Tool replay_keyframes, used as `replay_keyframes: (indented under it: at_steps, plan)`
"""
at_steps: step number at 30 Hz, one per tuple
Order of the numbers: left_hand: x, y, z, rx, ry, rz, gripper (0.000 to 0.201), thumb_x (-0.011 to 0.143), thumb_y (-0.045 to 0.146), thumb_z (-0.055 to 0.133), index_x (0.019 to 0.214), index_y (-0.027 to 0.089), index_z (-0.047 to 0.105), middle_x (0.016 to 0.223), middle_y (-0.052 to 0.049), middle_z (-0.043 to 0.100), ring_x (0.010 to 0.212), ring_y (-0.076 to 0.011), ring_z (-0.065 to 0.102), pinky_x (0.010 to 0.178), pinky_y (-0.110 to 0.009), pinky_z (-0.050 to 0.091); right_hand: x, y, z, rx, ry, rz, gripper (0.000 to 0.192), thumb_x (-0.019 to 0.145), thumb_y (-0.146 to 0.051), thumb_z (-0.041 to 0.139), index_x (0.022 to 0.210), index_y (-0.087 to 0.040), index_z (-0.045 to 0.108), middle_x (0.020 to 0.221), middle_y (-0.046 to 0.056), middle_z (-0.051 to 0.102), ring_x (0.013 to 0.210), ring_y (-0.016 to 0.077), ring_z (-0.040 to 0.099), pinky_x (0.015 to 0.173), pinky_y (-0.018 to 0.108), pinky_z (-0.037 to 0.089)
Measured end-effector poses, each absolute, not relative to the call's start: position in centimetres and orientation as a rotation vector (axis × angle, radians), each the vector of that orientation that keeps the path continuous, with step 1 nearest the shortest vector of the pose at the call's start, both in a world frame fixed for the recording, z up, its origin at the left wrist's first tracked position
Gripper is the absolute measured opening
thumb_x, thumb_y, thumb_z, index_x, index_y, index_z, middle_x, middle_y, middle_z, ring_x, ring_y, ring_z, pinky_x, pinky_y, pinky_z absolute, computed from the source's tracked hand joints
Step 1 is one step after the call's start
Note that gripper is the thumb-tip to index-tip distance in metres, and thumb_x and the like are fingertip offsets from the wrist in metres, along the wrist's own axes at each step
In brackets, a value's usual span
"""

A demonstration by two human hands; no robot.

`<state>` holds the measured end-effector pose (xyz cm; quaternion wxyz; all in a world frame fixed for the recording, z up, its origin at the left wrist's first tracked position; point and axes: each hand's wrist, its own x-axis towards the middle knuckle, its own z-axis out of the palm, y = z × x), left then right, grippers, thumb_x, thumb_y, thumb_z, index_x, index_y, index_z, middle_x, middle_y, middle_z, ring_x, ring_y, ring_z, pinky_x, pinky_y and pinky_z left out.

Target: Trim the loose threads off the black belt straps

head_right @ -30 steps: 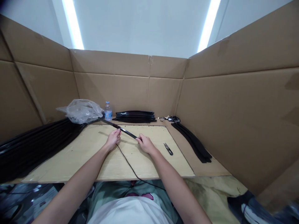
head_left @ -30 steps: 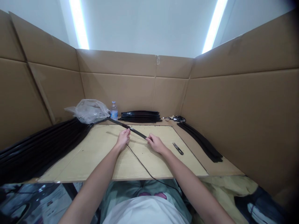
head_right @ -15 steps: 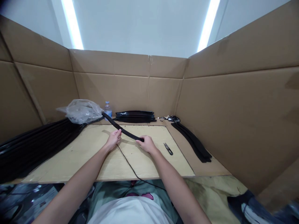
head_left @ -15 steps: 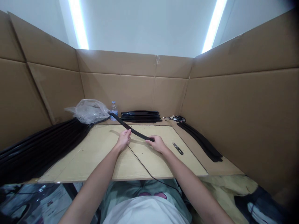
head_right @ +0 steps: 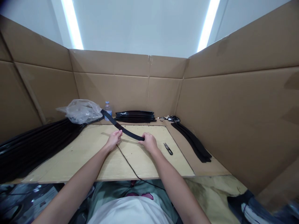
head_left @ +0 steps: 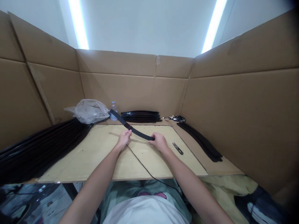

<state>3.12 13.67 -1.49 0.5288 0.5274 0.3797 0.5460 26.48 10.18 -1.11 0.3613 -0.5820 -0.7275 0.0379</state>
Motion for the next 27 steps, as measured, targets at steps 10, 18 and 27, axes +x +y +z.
replay_keyframes:
  at_steps: [10, 18, 27]
  plan:
    - [3.11, 13.96, -1.76, 1.298, 0.918, 1.309, 0.033, 0.077, 0.047, 0.059, 0.067, 0.019, 0.047, 0.043, 0.011, 0.022, 0.032, -0.0038, 0.017, 0.036, -0.019, 0.008, 26.20, 9.37, -1.20, -1.489, -2.003, 0.127, 0.019, 0.079, -0.037, 0.064, 0.083, -0.020, 0.057, 0.070, 0.001, 0.061, 0.065, 0.0162, 0.053, 0.059, 0.024, 0.035]
    - [3.35, 13.91, -1.60, 1.318, 0.909, 1.320, 0.032, 0.075, 0.046, 0.062, 0.070, 0.018, 0.048, 0.042, 0.012, 0.023, 0.033, -0.0036, 0.018, 0.037, -0.019, 0.008, 25.85, 9.12, -1.34, -1.475, -2.005, 0.197, 0.022, 0.087, -0.041, 0.052, 0.094, -0.020, 0.056, 0.084, 0.005, 0.066, 0.078, 0.0180, 0.060, 0.068, 0.025, 0.039]
    - [3.36, 13.76, -1.63, 1.323, 0.933, 1.336, 0.034, 0.071, 0.047, 0.067, 0.075, 0.017, 0.051, 0.042, 0.011, 0.027, 0.032, -0.0040, 0.021, 0.037, -0.021, 0.008, 25.53, 9.18, -1.46, -1.456, -1.983, 0.234, 0.032, 0.086, -0.049, 0.051, 0.092, -0.019, 0.060, 0.082, 0.007, 0.067, 0.076, 0.0197, 0.060, 0.067, 0.026, 0.040]
